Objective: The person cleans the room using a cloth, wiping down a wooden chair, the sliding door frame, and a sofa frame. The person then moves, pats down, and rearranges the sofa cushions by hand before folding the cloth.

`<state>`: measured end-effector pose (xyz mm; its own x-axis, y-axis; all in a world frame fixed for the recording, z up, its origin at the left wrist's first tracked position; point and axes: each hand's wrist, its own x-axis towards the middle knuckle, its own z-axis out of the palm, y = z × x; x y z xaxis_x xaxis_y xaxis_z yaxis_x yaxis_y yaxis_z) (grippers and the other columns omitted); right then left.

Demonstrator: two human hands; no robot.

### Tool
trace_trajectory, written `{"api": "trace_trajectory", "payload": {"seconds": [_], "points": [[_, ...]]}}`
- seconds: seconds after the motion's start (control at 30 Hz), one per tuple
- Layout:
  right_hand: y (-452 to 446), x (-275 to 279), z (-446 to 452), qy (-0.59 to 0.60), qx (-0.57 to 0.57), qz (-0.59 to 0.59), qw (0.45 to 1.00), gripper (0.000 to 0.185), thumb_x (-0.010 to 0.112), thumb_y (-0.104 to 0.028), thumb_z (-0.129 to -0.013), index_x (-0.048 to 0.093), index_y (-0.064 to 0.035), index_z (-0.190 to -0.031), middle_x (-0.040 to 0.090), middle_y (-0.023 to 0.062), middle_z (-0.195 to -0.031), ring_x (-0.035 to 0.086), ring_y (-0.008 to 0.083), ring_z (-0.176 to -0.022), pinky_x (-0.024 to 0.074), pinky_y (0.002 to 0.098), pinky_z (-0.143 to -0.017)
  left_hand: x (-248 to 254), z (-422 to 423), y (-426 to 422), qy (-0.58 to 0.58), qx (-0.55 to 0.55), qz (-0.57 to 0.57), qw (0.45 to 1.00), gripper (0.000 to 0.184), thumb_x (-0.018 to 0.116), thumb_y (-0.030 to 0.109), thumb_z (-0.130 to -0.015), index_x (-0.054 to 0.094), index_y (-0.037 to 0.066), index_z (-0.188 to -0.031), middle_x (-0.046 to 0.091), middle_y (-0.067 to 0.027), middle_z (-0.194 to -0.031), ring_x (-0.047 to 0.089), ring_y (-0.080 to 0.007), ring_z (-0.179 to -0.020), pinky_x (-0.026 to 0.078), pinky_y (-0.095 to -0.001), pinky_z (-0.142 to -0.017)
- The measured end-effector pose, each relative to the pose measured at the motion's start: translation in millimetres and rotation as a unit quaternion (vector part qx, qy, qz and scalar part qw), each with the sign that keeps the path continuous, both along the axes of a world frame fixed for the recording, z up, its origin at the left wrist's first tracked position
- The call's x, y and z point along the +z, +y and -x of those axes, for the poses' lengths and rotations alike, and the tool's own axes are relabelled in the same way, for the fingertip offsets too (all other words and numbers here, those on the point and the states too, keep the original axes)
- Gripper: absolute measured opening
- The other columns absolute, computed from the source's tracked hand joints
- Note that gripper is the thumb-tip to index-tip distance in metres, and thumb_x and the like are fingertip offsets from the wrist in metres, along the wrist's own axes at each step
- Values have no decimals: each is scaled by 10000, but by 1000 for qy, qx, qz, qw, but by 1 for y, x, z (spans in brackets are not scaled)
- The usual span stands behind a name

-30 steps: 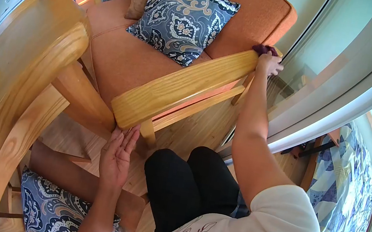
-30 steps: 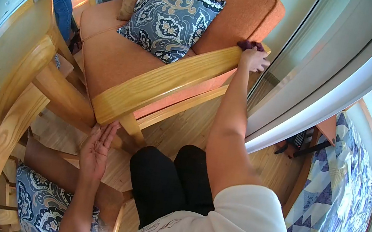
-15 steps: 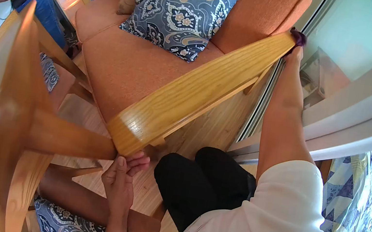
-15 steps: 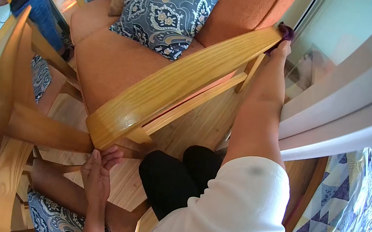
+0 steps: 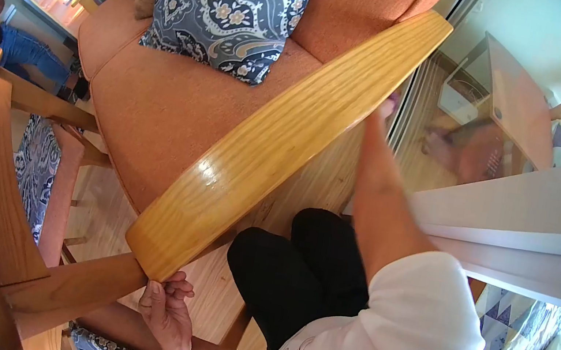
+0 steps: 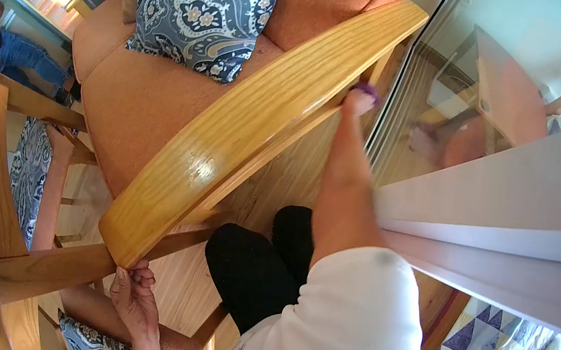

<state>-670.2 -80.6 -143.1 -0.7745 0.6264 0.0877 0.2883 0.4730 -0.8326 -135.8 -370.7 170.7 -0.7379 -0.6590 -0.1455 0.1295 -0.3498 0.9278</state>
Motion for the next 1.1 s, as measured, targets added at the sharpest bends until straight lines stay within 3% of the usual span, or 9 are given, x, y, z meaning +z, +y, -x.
{"api": "trace_trajectory", "payload": {"seconds": [0.03,0.1,0.3,0.43,0.53,0.8,0.97,1.07,1.1], "points": [[-21,-1,-26,61,-58,157,984,420,563,-272,-882,489,12,-1183,517,248,-1147,529,439,-1043,436,514,-895,1,1,1,-8,7,5,1000,327,518,240,-966,589,-75,-1018,662,-198,-893,658,-211,-711,548,-294,-626],[-77,56,-102,49,-110,139,983,562,611,-340,-856,415,18,-1243,459,287,-1184,496,466,-1067,427,519,-909,2,2,-1,-14,13,13,1000,322,525,235,-963,588,-76,-1017,661,-199,-891,659,-212,-709,551,-296,-624],[-82,32,-107,65,-44,322,943,683,591,-387,-855,327,-26,-1372,401,372,-1228,508,474,-1051,442,508,-904,7,2,-4,-55,-21,82,995,297,538,204,-953,592,-88,-965,650,-227,-873,667,-271,-681,581,-347,-603],[-86,39,-104,11,-78,343,936,679,583,-408,-865,327,-82,-1403,413,386,-1214,511,468,-1051,448,490,-901,12,1,-6,-83,-32,112,990,302,534,203,-954,575,-91,-893,641,-236,-860,673,-295,-672,595,-379,-603],[-89,57,-108,-17,-45,228,973,632,549,-457,-886,387,-100,-1382,440,375,-1200,512,458,-1054,447,477,-909,14,-1,-8,-99,-45,107,988,308,525,203,-958,566,-90,-873,637,-239,-859,674,-301,-665,597,-387,-600],[-89,77,-115,42,-113,255,959,627,506,-537,-890,523,-40,-1273,626,246,-1100,617,359,-997,502,418,-850,20,2,-7,-86,-44,23,995,360,522,231,-964,560,-117,-1048,640,-229,-885,675,-308,-760,590,-383,-722],[-79,24,-73,107,-207,92,968,563,647,-445,-822,573,-104,-1263,679,179,-1013,648,356,-903,514,433,-800,30,15,-4,-58,113,-239,963,465,576,211,-936,437,-82,-1269,519,-207,-1261,559,-293,-1125,518,-387,-923],[-63,75,-84,29,-80,275,958,520,671,-377,-817,565,-195,-1293,696,126,-992,666,312,-852,522,422,-767,30,16,-2,-95,132,-186,969,497,631,192,-895,439,-75,-1268,504,-222,-1252,525,-284,-1144,459,-427,-981],[-65,75,-86,41,-53,232,970,479,652,-314,-838,550,-271,-1304,711,98,-929,674,275,-782,525,414,-720,30,16,-1,-99,131,-188,968,497,631,192,-895,439,-75,-1268,504,-222,-1252,525,-284,-1144,459,-427,-981]]}}
